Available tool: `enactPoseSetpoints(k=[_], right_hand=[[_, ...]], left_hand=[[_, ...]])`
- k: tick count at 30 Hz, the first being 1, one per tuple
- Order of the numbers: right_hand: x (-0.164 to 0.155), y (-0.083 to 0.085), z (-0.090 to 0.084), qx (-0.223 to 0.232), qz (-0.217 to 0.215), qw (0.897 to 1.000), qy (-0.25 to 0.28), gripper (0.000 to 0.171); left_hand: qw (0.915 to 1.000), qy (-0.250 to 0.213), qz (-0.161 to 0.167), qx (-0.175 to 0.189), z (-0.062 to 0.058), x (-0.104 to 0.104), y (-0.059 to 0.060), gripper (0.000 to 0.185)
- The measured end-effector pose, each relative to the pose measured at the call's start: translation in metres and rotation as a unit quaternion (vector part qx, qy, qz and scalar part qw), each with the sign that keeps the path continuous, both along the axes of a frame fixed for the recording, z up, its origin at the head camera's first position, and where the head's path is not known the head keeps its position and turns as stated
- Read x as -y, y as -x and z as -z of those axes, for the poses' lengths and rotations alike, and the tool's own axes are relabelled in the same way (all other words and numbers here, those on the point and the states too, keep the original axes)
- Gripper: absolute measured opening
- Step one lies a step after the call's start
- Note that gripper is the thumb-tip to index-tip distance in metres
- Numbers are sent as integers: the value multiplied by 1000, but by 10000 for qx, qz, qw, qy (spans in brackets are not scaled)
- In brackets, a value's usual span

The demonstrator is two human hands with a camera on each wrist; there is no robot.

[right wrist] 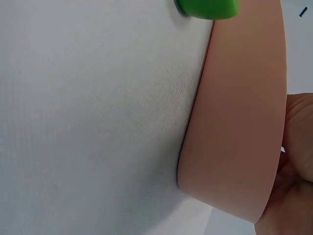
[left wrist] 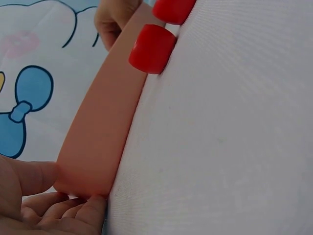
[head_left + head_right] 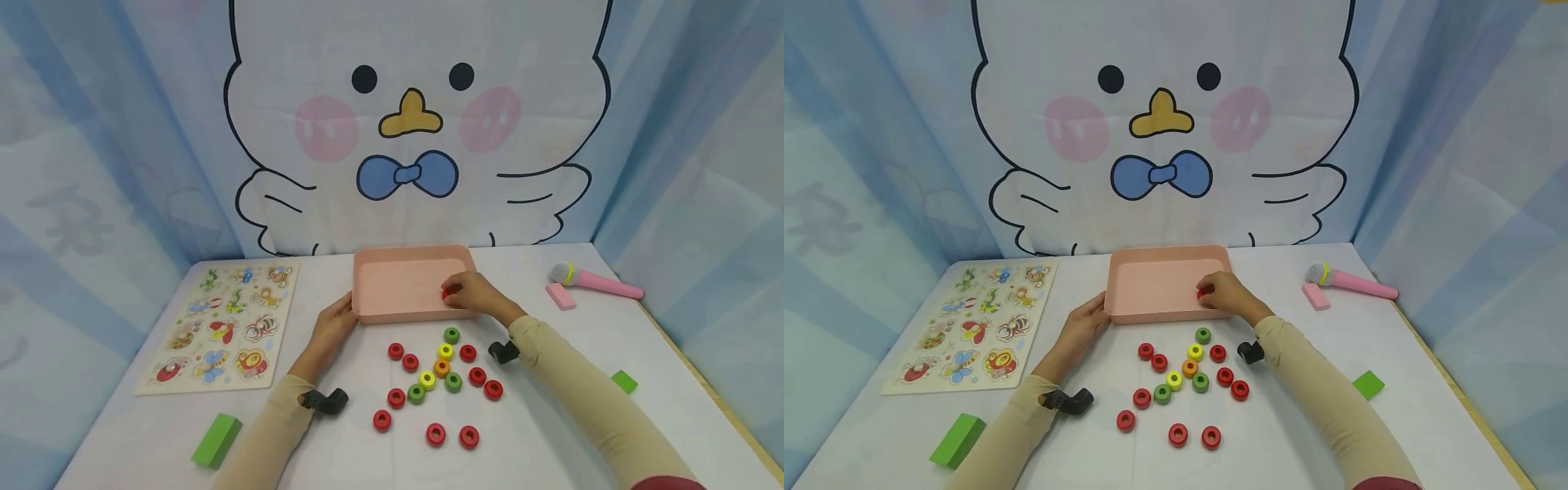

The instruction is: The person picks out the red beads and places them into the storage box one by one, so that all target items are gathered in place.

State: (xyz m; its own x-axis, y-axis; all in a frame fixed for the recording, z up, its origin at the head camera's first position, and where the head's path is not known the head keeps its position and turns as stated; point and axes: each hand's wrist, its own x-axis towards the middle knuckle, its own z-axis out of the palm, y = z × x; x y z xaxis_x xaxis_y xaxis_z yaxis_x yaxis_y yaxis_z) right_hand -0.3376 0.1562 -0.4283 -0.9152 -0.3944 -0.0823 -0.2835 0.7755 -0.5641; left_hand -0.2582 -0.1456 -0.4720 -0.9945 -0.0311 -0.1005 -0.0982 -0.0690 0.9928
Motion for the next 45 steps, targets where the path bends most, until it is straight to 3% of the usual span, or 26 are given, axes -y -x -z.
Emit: enactPoseSetpoints(k=[6, 11, 21, 29, 36, 45], right_hand=[[-5, -2, 2, 22, 40, 10000, 85, 42], [-14, -16, -5, 36, 255, 9991, 331, 44], [-44, -72, -23, -356, 297, 9958, 786, 41], [-47, -103, -10, 136, -309, 9953, 911, 40], [-42, -109, 6, 392, -545, 9935, 915, 35], [-43, -105, 0, 148, -604, 9955, 719, 32]], left_hand=[[10000, -56, 39, -51, 0, -3, -2, 56], [9999, 22, 75, -69, 1, -3, -4, 57], [9993, 37, 79, -350, -1, 4, -4, 55], [9995, -32, 74, -313, -4, 7, -3, 54], [9996, -22, 64, -273, -5, 4, -5, 54], [9994, -102, 154, -299, -3, 1, -5, 55]])
